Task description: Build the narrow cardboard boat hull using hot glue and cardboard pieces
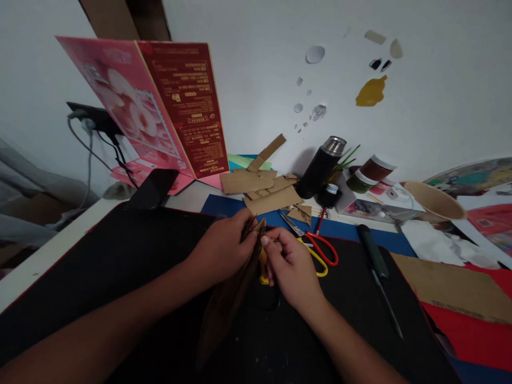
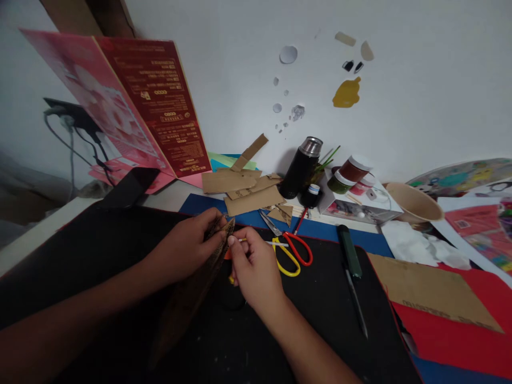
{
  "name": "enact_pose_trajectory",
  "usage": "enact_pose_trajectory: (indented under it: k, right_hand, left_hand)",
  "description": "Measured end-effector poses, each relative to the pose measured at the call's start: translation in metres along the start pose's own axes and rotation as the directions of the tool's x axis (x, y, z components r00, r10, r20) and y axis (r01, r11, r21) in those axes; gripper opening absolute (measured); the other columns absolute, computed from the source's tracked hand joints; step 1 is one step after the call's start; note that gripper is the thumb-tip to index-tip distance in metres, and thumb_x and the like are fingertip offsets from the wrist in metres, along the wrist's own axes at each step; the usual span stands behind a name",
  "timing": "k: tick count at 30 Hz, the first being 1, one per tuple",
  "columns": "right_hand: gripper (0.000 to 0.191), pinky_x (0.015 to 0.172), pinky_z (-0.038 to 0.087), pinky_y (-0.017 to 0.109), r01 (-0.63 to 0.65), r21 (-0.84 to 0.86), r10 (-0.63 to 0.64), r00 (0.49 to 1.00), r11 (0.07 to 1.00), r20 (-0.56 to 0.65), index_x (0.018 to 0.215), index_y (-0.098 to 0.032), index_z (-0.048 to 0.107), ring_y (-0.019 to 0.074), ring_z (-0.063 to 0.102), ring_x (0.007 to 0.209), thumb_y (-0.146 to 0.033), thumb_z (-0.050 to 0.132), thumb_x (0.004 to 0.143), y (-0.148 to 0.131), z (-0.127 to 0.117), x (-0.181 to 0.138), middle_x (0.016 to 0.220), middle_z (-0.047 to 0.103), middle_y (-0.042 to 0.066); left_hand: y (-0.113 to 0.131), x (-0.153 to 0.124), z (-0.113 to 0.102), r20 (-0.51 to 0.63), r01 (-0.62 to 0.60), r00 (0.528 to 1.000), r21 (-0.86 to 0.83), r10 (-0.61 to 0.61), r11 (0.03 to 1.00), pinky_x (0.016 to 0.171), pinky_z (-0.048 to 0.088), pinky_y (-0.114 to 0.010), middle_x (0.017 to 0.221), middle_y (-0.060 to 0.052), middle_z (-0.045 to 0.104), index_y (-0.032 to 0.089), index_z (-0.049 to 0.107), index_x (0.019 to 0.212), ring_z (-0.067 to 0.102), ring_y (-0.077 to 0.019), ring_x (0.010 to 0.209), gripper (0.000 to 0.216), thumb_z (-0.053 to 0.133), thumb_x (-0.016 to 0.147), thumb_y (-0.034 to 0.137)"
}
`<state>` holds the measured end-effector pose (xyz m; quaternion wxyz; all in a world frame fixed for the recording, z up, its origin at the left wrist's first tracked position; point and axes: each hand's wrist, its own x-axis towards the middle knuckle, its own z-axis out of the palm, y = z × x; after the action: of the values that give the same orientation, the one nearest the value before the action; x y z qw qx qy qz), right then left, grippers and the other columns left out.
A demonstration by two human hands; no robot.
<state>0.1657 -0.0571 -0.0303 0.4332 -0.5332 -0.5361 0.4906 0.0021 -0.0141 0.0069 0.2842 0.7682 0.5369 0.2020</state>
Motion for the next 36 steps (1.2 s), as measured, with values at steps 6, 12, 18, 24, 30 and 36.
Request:
enact_pose_trajectory:
  k: [6,12,18,24,30,36]
  right_hand:
    - [0.031,0.037,0.038,0.019,-0.011,0.020,0.011,1.000,1.000,0.013,0.095,-0.023,0.059,0.0111,0.047,0.034,-0.054,0.059,0.099,0.0022,0.0018,0.0018,0.047,0.051,-0.011]
    - [0.031,0.034,0.034,0.018,-0.032,0.063,0.030,0.999,0.998,0.022,0.097,-0.023,0.059,0.0100,0.045,0.033,-0.053,0.065,0.095,0.0015,0.0048,0.0014,0.049,0.049,-0.013]
    - [0.030,0.034,0.033,0.018,-0.033,0.084,0.033,0.999,0.996,0.000,0.095,-0.023,0.059,0.0095,0.043,0.031,-0.052,0.066,0.094,-0.0009,0.0036,0.0002,0.046,0.048,-0.013]
    - [0.029,0.035,0.034,0.018,-0.024,0.083,0.025,1.000,0.996,0.000,0.098,-0.023,0.059,0.0099,0.043,0.031,-0.052,0.063,0.095,-0.0041,0.0026,-0.0007,0.045,0.049,-0.013]
    - [0.029,0.036,0.035,0.018,-0.013,0.082,0.013,1.000,0.997,0.001,0.097,-0.023,0.059,0.0098,0.044,0.032,-0.052,0.063,0.096,-0.0055,0.0024,-0.0016,0.046,0.049,-0.013]
    - [0.029,0.035,0.034,0.018,-0.009,0.114,0.009,1.000,0.993,0.000,0.099,-0.023,0.059,0.0096,0.043,0.032,-0.051,0.064,0.096,-0.0043,0.0018,-0.0019,0.045,0.050,-0.013]
  left_hand:
    - [0.0013,-0.0005,0.0018,0.013,0.012,1.000,0.171,-0.015,0.985,0.062,0.031,-0.032,0.079,-0.003,0.068,0.024,0.051,0.096,0.069,-0.0253,0.074,0.008,0.052,0.101,0.030]
    - [-0.0017,0.0006,0.0020,-0.010,0.008,1.000,0.152,-0.007,0.988,0.062,0.031,-0.032,0.080,-0.003,0.068,0.025,0.049,0.095,0.069,-0.0260,0.074,0.006,0.053,0.098,0.027]
    - [-0.0009,-0.0004,-0.0006,-0.030,0.005,1.000,0.026,-0.005,1.000,0.064,0.032,-0.032,0.079,-0.001,0.066,0.025,0.049,0.092,0.064,-0.0228,0.072,0.008,0.055,0.096,0.027]
    - [0.0004,0.0016,-0.0021,-0.029,0.012,0.999,-0.054,-0.014,0.998,0.065,0.034,-0.033,0.078,0.001,0.064,0.025,0.050,0.090,0.060,-0.0209,0.071,0.009,0.055,0.096,0.030]
    - [0.0003,0.0026,-0.0035,-0.033,0.028,0.999,-0.091,-0.031,0.995,0.066,0.036,-0.033,0.080,0.001,0.065,0.024,0.052,0.091,0.060,-0.0208,0.074,0.008,0.056,0.095,0.030]
    - [0.0005,0.0025,-0.0023,-0.052,0.006,0.999,-0.143,-0.014,0.990,0.067,0.037,-0.033,0.080,0.002,0.064,0.024,0.053,0.090,0.060,-0.0203,0.073,0.009,0.056,0.094,0.030]
